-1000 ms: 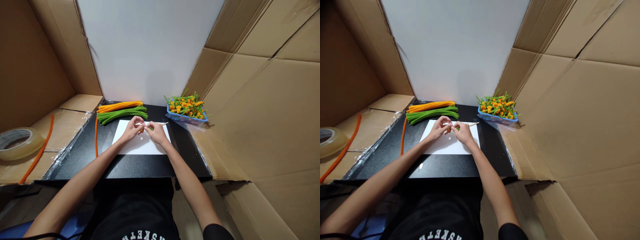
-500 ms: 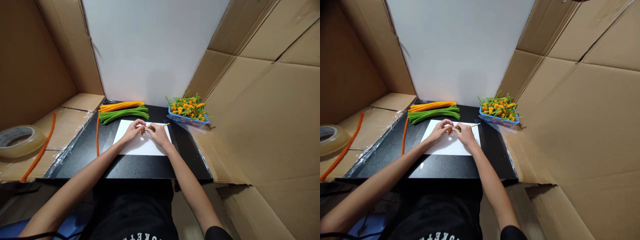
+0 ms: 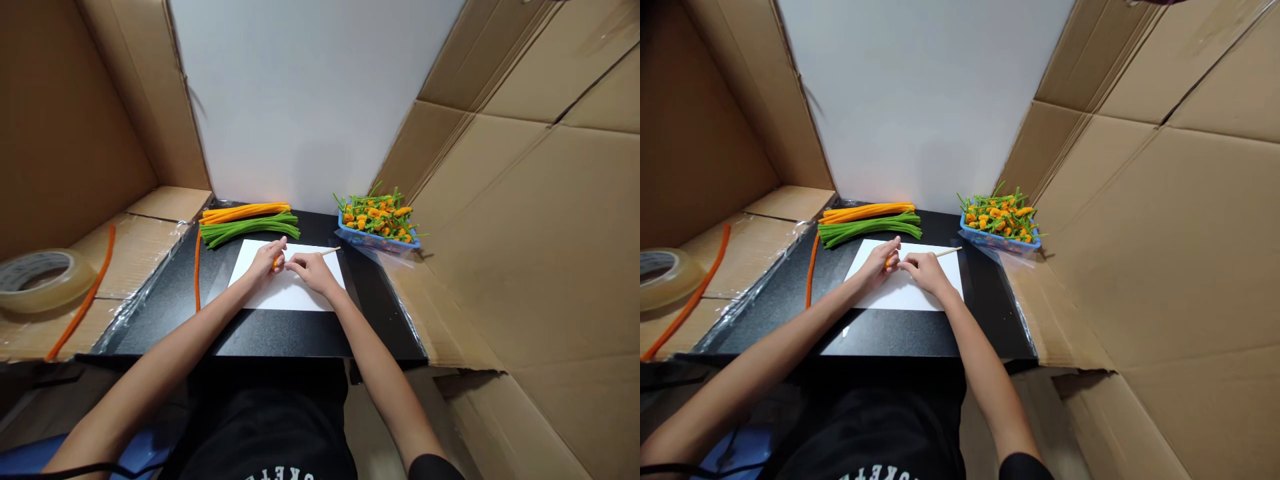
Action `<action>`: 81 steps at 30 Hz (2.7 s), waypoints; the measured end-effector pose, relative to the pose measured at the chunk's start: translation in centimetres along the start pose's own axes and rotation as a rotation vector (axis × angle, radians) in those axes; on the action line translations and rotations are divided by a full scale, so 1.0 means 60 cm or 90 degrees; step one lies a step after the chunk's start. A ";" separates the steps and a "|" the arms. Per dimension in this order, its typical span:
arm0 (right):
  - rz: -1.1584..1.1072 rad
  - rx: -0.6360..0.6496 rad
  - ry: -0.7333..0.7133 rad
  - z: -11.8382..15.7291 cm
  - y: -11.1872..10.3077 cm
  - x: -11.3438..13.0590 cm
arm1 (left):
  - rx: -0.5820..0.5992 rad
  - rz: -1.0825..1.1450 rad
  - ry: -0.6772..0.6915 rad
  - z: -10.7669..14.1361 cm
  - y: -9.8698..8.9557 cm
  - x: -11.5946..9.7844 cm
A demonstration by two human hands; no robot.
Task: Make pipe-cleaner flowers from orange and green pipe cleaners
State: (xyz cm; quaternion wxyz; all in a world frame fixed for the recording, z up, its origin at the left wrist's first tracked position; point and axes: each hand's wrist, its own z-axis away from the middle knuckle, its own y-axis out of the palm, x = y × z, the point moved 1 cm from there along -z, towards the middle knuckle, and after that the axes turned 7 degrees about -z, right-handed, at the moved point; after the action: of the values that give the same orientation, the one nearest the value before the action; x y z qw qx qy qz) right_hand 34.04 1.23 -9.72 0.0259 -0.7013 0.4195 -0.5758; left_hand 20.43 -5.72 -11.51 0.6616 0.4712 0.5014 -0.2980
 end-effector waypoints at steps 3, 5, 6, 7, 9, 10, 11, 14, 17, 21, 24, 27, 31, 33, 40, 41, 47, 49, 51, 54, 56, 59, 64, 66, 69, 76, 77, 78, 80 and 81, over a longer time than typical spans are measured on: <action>0.006 0.006 0.001 -0.002 -0.001 0.000 | -0.027 0.001 -0.011 0.001 0.005 -0.001; 0.003 0.008 0.002 -0.003 0.000 0.001 | -0.036 0.002 -0.004 0.002 0.006 -0.004; 0.001 0.008 0.001 -0.004 0.001 0.001 | -0.039 0.002 -0.001 0.002 0.006 -0.005; 0.000 0.008 -0.001 -0.004 0.001 0.002 | -0.042 0.000 0.001 0.002 0.006 -0.006; 0.003 0.005 -0.009 -0.005 0.002 0.003 | -0.048 -0.004 0.004 0.002 0.004 -0.008; 0.006 0.004 -0.014 -0.005 0.002 0.005 | -0.050 -0.004 0.005 0.001 0.004 -0.009; 0.011 0.003 -0.018 -0.005 0.001 0.006 | -0.050 -0.002 0.008 0.001 0.003 -0.009; 0.025 0.003 -0.026 -0.006 -0.001 0.009 | -0.044 0.008 0.025 -0.001 0.002 -0.010; 0.025 0.001 -0.023 -0.006 -0.001 0.010 | -0.026 0.012 0.038 -0.003 0.001 -0.010; -0.008 -0.009 -0.002 -0.002 0.005 0.004 | -0.003 -0.005 0.057 -0.003 -0.001 -0.010; -0.036 -0.043 0.020 -0.001 0.005 -0.002 | 0.045 0.021 0.081 0.000 -0.005 -0.017; -0.067 -0.093 0.035 -0.001 -0.003 -0.002 | 0.131 0.028 0.104 0.001 -0.010 -0.025; -0.068 -0.095 0.045 -0.001 -0.009 0.001 | 0.143 -0.038 0.153 0.002 -0.012 -0.027; -0.060 -0.087 0.039 -0.001 -0.008 0.002 | 0.125 -0.057 0.176 0.003 -0.011 -0.027; -0.054 -0.095 0.012 0.000 -0.007 0.004 | 0.132 -0.073 0.182 0.002 -0.012 -0.023; -0.056 -0.095 0.009 0.000 -0.007 0.005 | 0.136 -0.068 0.184 0.001 -0.012 -0.022; -0.058 -0.111 0.017 -0.002 -0.010 0.007 | 0.150 -0.034 0.207 -0.001 -0.007 -0.018; -0.030 -0.117 0.008 -0.002 -0.012 0.005 | 0.158 -0.044 0.217 -0.001 -0.008 -0.018; 0.012 -0.127 0.001 0.000 -0.013 0.001 | 0.167 -0.091 0.234 -0.003 -0.013 -0.018; 0.080 -0.148 -0.009 0.002 -0.017 -0.008 | 0.142 -0.261 0.287 -0.005 -0.026 -0.017; 0.142 -0.145 -0.037 0.004 -0.018 -0.013 | 0.112 -0.413 0.324 -0.007 -0.035 -0.012; 0.274 -0.138 -0.103 0.006 -0.020 -0.012 | 0.099 -0.568 0.356 -0.012 -0.040 0.003; 0.324 -0.337 -0.130 0.010 -0.030 0.004 | -0.006 -0.486 0.302 -0.021 -0.037 0.020; 0.227 -0.415 -0.089 0.009 -0.028 0.003 | -0.057 -0.429 0.267 -0.021 -0.037 0.019; 0.015 -0.386 0.002 0.001 -0.011 -0.008 | -0.087 -0.383 0.247 -0.020 -0.035 0.016; -0.213 -0.320 0.075 -0.013 0.019 -0.027 | -0.052 -0.276 0.188 -0.014 -0.019 0.023; -0.237 -0.326 0.081 -0.014 0.018 -0.029 | -0.052 -0.243 0.166 -0.013 -0.016 0.024; -0.264 -0.328 0.085 -0.014 0.017 -0.031 | -0.053 -0.209 0.142 -0.012 -0.013 0.024; -0.318 -0.330 0.089 -0.013 0.017 -0.034 | -0.052 -0.156 0.102 -0.009 -0.008 0.025; -0.337 -0.332 0.092 -0.013 0.017 -0.036 | -0.051 -0.141 0.090 -0.007 -0.007 0.025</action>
State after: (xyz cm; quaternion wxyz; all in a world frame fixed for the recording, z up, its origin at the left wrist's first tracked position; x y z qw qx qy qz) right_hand 32.87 2.26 -11.72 -0.3331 -0.7257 0.3574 -0.4844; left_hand 20.39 -5.34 -13.05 0.6059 0.4059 0.6075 -0.3146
